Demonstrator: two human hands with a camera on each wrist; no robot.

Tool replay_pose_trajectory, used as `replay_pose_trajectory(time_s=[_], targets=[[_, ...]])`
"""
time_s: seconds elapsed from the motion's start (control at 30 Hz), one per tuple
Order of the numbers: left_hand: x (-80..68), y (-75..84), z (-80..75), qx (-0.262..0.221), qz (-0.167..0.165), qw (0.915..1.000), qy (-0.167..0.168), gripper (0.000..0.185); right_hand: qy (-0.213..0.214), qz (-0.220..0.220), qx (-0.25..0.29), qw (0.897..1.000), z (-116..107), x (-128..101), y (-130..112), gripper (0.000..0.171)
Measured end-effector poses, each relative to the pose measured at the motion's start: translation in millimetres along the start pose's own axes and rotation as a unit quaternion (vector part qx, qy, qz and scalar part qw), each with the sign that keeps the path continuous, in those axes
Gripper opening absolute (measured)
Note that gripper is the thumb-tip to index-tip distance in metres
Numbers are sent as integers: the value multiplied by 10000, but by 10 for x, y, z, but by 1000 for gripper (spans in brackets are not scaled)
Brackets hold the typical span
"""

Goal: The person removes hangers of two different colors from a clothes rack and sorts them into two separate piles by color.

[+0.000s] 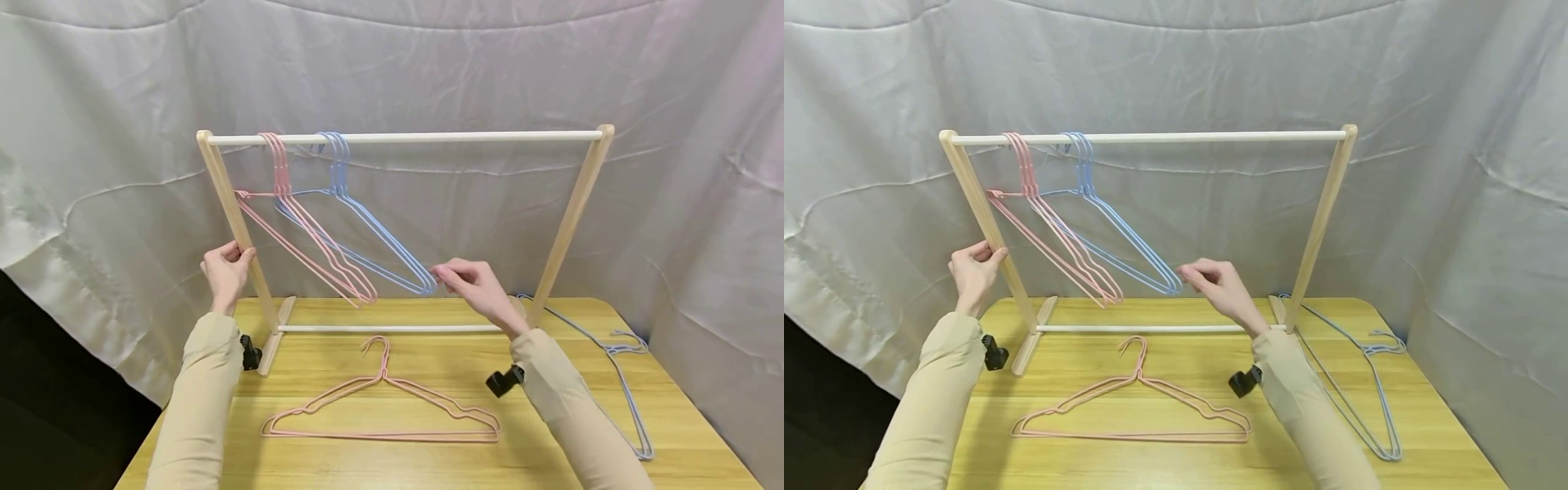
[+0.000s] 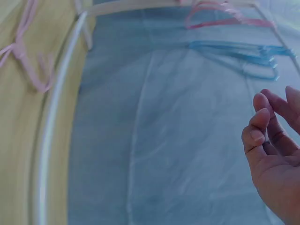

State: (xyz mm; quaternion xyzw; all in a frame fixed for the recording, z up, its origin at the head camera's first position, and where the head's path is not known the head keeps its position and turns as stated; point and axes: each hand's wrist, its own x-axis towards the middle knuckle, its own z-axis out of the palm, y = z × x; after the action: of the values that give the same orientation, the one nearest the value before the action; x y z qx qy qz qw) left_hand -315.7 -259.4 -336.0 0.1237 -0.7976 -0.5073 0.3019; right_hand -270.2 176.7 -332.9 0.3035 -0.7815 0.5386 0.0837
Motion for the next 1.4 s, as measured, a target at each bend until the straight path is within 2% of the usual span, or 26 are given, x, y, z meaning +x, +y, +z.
replay_pose_trajectory(time_s=[0.2,0.47,0.83,1.4], targets=[[2,0,-10,128,-13,9999,7,32,-277,479,263,9981,83,272,-213,27],[1,6,0,120,11,9999,-1,33,-290,939,314,9947,160,405,-304,29],[15,-2,3,110,54,9999,9,33,-135,533,636,9965,192,446,-293,24],[4,5,0,76,111,9999,30,32,382,427,445,9974,201,439,-265,19]])
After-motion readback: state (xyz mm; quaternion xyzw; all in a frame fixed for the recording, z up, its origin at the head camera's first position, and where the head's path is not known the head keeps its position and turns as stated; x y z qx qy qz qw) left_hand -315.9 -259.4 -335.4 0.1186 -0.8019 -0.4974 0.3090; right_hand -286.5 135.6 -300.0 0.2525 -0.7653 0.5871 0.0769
